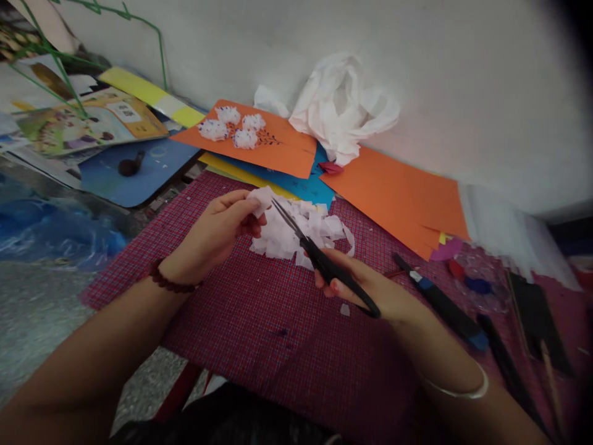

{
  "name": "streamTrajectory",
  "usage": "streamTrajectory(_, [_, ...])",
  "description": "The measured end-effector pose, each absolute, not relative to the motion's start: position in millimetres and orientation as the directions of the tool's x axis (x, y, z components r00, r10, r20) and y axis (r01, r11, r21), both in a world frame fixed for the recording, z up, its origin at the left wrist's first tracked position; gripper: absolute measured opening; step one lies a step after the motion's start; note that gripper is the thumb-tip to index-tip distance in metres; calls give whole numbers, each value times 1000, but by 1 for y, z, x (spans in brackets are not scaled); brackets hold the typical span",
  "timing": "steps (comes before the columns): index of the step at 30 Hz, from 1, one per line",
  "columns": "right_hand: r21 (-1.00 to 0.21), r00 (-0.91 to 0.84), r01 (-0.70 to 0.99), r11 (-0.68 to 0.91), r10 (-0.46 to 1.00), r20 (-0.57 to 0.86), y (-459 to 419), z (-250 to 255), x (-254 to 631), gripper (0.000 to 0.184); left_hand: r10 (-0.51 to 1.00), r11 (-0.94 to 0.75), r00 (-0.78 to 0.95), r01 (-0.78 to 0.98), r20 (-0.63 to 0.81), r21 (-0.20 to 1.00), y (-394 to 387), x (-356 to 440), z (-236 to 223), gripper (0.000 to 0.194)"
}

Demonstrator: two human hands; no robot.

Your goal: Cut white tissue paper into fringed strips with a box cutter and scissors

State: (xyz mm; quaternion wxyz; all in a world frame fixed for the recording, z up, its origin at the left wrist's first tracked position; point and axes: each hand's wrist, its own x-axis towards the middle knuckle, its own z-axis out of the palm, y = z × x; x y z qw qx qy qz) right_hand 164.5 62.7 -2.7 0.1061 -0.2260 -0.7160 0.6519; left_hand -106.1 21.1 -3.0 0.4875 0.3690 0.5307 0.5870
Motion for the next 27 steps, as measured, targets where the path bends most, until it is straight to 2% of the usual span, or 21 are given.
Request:
streamTrajectory(6, [-981, -867, 194, 31, 472, -157, 62, -6, 164, 62, 981, 107, -145, -151, -129, 983, 21, -99, -4, 15])
streamTrajectory(12, [-981, -860, 193, -11, 480, -175, 64, 0, 169, 56, 952, 18, -295, -221, -84, 975, 22, -102, -5, 13])
streamTrajectory(15, [-981, -865, 191, -19, 470, -177, 63, 1, 167, 56, 959, -2, -275, -238, -65, 971, 23, -103, -6, 14])
streamTrajectory(19, [-980, -867, 182, -79, 458, -198, 62, -2, 164, 59, 978, 86, -167, -207, -122, 975, 22, -99, -7, 14])
streamTrajectory(27, [-970, -830, 205, -134, 501, -244, 61, -5, 163, 60, 971, 160, -146, -179, -187, 971, 21, -92, -4, 16])
